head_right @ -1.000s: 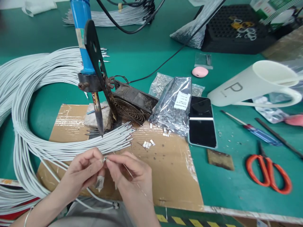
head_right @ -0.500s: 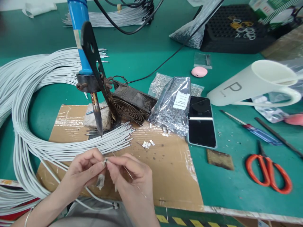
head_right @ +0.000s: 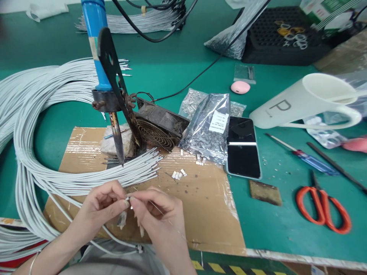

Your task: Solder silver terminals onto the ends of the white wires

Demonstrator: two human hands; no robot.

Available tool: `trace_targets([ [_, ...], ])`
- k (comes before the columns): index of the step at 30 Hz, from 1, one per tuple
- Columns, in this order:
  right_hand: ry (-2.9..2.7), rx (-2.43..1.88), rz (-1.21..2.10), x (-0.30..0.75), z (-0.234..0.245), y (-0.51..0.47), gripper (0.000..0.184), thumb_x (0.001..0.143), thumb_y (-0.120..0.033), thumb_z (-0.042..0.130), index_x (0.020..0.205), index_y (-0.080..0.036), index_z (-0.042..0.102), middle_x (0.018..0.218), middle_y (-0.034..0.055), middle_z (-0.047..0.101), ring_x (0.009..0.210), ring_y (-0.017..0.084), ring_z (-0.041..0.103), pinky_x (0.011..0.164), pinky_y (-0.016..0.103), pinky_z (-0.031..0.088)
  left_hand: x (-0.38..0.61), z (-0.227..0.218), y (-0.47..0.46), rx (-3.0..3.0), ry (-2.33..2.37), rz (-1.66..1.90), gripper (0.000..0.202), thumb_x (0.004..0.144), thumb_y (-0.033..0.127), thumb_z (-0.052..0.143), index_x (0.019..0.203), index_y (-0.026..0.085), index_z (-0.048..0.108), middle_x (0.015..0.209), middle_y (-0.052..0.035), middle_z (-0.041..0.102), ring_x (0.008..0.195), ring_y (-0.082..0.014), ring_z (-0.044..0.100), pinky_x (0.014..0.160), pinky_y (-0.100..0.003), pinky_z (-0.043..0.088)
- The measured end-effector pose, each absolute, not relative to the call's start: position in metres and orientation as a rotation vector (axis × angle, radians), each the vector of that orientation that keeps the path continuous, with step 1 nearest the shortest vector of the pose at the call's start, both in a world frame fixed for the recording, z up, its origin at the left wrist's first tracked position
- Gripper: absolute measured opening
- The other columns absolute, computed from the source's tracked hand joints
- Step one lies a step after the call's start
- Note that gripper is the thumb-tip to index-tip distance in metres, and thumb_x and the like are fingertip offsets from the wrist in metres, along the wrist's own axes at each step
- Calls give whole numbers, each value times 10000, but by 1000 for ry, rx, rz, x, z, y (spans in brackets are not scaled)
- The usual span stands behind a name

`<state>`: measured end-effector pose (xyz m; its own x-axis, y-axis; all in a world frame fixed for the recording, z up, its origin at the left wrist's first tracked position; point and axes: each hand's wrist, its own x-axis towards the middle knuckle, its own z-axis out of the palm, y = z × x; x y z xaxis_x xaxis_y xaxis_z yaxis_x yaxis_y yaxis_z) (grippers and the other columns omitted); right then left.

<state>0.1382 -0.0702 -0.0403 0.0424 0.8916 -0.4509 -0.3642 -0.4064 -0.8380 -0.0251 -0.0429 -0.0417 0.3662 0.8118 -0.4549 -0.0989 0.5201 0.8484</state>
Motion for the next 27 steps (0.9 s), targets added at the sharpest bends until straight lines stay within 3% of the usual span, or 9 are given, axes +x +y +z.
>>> trace_targets([
  [11,-771,-1298,1594,151,-38,-71,144,829,-370,834,785,-235,858,638,-16,579,450,66,475,410,198,386,-34,-30,-36,1006,1068,546,359,944,479,701,767,170,657,655,30,474,616,-124,324,554,-279,210],
  [20,-1721,-1296,1051,168,-19,-67,159,978,-155,618,941,-226,756,792,30,707,681,154,648,619,255,512,-38,-25,-31,1140,1032,470,263,974,381,668,809,176,686,702,9,521,640,-144,379,584,-294,260],
  [24,-1944,-1071,1249,184,-14,-49,197,1005,-188,594,905,-222,761,762,19,718,657,142,640,611,247,512,-44,-22,-29,1196,898,367,213,959,342,689,838,175,744,789,-39,598,724,-179,493,645,-303,348],
  [27,-1883,-966,1484,189,-22,-38,183,965,-163,656,875,-229,801,732,-1,722,629,124,628,595,231,485,-46,-21,-29,1190,855,341,221,946,352,700,830,173,760,777,-52,613,700,-181,500,619,-297,364],
])
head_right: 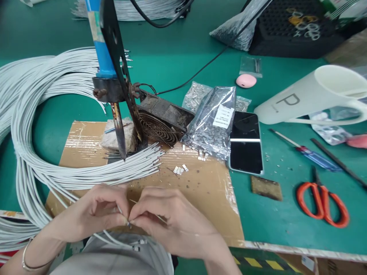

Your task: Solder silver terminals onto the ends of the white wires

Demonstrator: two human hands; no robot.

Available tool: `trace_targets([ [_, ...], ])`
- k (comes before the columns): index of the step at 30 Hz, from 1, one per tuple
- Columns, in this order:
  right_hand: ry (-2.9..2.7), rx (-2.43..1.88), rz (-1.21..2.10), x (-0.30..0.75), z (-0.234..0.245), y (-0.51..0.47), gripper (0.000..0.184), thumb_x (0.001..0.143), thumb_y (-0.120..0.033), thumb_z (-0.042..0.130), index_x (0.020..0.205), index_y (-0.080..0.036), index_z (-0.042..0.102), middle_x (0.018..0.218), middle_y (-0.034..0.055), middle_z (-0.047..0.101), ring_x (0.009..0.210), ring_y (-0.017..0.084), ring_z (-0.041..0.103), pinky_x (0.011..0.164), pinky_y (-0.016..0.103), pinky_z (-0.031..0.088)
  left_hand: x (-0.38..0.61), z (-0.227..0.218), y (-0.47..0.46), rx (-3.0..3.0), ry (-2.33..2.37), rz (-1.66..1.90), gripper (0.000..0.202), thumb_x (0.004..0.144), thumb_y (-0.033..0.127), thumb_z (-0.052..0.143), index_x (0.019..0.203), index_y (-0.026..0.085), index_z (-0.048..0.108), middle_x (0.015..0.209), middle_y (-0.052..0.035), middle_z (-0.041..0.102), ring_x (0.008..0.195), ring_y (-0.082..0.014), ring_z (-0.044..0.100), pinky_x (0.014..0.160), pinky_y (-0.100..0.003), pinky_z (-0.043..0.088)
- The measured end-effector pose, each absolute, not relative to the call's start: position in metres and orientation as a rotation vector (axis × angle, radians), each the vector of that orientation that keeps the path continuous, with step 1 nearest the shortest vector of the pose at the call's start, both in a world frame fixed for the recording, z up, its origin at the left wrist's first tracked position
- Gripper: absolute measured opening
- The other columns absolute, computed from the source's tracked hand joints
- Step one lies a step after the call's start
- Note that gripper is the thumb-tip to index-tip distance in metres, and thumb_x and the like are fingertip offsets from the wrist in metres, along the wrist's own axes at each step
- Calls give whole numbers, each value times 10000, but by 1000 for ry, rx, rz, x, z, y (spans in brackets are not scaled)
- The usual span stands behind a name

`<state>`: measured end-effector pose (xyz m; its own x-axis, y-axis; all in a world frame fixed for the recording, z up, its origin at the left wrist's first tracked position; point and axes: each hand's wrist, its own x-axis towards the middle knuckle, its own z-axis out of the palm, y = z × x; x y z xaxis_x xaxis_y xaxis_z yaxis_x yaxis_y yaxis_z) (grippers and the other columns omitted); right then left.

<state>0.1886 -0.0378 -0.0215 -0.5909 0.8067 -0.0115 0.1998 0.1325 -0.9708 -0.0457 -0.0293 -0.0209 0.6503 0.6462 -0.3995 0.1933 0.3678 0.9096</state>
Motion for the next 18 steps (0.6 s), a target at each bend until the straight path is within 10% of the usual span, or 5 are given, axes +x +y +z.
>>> trace_targets([
  [10,-799,-1232,1666,162,-48,-61,98,860,-346,815,899,-272,867,667,-15,618,472,56,501,441,174,387,-30,-31,-42,1150,1247,586,339,967,501,655,825,194,632,629,35,464,555,-118,307,506,-278,209],
  [18,-816,-1238,1558,150,-41,-67,73,867,-276,795,871,-274,868,635,-23,596,460,53,495,419,161,390,-27,-36,-52,1361,1318,692,206,976,310,655,807,193,649,618,36,502,525,-111,360,485,-255,272],
])
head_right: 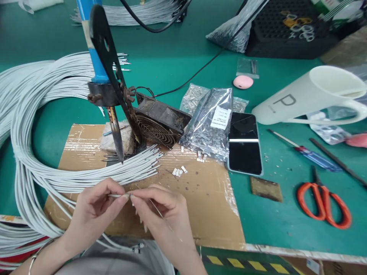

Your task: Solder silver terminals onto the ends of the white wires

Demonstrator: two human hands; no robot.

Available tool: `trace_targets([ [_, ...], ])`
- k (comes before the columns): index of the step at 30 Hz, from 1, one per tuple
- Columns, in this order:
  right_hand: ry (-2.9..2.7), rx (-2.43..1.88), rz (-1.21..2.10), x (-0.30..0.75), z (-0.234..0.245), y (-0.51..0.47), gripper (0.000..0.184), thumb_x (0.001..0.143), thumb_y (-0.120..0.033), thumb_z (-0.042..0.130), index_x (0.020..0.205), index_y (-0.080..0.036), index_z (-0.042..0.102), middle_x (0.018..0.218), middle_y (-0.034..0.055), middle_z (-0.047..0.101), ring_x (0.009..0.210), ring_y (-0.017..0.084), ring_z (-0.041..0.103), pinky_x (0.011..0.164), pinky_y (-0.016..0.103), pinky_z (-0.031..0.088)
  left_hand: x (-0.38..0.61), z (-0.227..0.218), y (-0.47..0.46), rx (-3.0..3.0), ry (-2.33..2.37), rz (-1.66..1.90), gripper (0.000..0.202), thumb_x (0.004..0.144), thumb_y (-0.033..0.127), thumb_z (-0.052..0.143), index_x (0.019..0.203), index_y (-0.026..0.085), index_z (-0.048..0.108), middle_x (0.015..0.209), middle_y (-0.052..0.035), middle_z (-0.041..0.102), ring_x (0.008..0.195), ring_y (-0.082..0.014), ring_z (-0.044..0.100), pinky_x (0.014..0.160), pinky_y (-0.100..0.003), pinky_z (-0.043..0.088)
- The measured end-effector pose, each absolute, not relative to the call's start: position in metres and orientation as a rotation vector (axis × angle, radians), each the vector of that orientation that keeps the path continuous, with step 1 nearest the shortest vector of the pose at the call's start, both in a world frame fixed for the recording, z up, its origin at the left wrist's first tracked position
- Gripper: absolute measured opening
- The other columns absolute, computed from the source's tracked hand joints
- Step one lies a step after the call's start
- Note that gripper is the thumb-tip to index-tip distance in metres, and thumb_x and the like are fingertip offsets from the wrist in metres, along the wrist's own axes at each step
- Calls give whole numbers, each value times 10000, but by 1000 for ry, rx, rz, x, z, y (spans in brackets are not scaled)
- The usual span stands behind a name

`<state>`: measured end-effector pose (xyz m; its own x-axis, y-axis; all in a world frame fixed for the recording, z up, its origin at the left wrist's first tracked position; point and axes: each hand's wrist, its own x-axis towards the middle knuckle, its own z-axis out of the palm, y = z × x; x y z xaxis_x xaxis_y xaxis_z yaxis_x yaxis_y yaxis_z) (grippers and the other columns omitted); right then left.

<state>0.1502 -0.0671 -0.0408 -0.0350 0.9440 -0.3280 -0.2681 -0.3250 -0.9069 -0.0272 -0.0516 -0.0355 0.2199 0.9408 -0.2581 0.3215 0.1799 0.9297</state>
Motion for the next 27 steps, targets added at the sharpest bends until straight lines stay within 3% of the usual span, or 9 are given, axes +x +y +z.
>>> trace_targets([
  [8,-580,-1397,1447,134,-26,-68,123,746,-287,840,657,-208,805,533,-42,550,422,30,439,394,135,318,-20,-38,-54,1849,1339,908,128,928,107,649,831,189,635,625,48,549,525,-95,427,516,-217,361],
  [13,-306,-1299,1545,123,-45,-75,279,734,-410,898,649,-179,767,447,-47,550,342,25,420,337,109,337,-16,-40,-57,1622,1356,821,209,975,154,616,773,194,582,573,87,449,474,-71,356,461,-198,296],
  [15,-325,-1203,1535,116,-56,-80,281,790,-428,866,679,-187,775,453,-39,572,324,39,440,310,117,349,-12,-39,-58,1380,1312,803,257,1012,218,586,758,195,554,569,79,484,479,-71,393,467,-186,319],
  [19,-626,-1218,1116,106,-70,-86,107,912,-234,754,817,-235,803,546,-47,611,382,51,492,356,133,402,-7,-34,-55,950,1160,791,315,1039,333,576,761,188,563,598,48,584,513,-79,523,500,-168,404],
  [22,-954,-1278,785,106,-69,-85,231,875,-47,722,938,-252,809,668,-34,666,513,72,571,474,168,478,-7,-29,-49,854,1106,841,256,1007,331,652,804,176,627,610,50,609,519,-64,528,509,-142,410],
  [27,-1217,-1220,673,116,-61,-77,378,840,64,700,1073,-221,786,753,-4,685,621,103,614,574,221,532,-11,-28,-44,762,1148,901,153,946,285,741,857,172,689,640,46,626,561,-55,515,548,-114,417],
])
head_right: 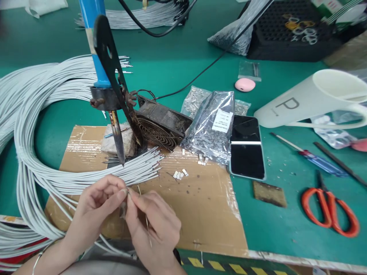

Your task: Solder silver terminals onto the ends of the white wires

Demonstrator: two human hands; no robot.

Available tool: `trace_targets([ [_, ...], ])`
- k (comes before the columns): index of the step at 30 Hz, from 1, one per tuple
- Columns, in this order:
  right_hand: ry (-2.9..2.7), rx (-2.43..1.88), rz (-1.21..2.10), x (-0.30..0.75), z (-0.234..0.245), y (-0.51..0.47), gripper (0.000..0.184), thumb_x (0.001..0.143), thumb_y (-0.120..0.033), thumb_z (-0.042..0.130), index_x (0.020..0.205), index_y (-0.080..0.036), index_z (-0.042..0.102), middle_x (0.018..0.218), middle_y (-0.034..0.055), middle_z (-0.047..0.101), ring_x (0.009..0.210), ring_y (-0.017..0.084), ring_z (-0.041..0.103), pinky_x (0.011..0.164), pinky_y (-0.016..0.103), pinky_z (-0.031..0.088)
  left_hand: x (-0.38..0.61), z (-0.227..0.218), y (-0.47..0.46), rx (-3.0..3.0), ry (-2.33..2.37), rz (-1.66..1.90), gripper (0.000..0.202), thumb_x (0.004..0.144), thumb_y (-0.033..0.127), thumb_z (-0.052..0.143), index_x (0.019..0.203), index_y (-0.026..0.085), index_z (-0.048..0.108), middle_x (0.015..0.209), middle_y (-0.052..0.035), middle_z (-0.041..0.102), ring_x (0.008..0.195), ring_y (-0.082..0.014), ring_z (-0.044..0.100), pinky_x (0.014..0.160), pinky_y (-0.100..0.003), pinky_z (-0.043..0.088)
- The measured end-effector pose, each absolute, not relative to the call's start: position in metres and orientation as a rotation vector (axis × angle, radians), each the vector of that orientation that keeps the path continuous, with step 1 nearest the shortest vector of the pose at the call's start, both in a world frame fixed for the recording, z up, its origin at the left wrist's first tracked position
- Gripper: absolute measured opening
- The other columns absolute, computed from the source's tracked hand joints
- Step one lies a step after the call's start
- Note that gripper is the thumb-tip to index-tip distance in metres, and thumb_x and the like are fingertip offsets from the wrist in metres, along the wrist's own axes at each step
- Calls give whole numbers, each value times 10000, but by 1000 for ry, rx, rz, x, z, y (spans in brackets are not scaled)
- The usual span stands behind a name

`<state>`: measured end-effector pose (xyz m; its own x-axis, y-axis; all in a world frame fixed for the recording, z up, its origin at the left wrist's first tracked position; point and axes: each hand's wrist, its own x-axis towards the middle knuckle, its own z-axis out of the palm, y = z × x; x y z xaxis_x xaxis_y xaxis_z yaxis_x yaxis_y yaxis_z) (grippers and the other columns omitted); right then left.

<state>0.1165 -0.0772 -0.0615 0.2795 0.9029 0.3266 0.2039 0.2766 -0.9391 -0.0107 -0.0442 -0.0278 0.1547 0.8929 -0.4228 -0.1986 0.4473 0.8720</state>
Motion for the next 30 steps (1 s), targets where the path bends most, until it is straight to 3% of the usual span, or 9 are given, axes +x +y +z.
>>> trace_targets([
  [4,-1277,-1181,755,127,-54,-73,411,870,45,676,1126,-250,804,769,6,688,648,114,633,584,227,538,-11,-26,-44,753,1178,883,153,924,268,739,818,165,696,592,60,563,499,-49,410,485,-117,357],
  [10,-1037,-1311,1140,143,-46,-69,234,966,-181,670,1064,-310,839,682,-22,612,508,73,537,440,171,424,-8,-20,-41,867,1297,845,138,852,198,729,739,169,656,552,70,516,472,-51,265,428,-146,209],
  [17,-1278,-1262,1035,147,-43,-65,300,967,-145,646,1137,-324,817,798,1,693,635,95,616,541,175,494,-3,-14,-37,986,1398,843,112,780,206,720,709,166,644,574,30,597,495,-70,384,448,-150,279],
  [24,-969,-1368,1096,148,-48,-67,118,942,-243,724,980,-265,833,655,-13,656,476,84,561,412,165,447,-4,-10,-35,1016,1388,841,116,820,203,712,724,174,653,550,45,570,472,-73,408,440,-154,319],
  [27,-794,-1390,1113,146,-46,-65,82,889,-262,782,823,-223,813,591,-18,635,461,96,571,422,179,481,-7,-15,-38,1007,1369,859,122,880,219,693,764,181,679,571,36,601,491,-80,444,458,-153,351],
  [30,-862,-1327,1150,146,-45,-62,85,888,-220,771,836,-228,838,645,-2,660,497,98,601,459,185,512,-8,-18,-39,1001,1345,877,118,897,217,694,785,183,689,598,31,621,512,-79,469,480,-146,372],
])
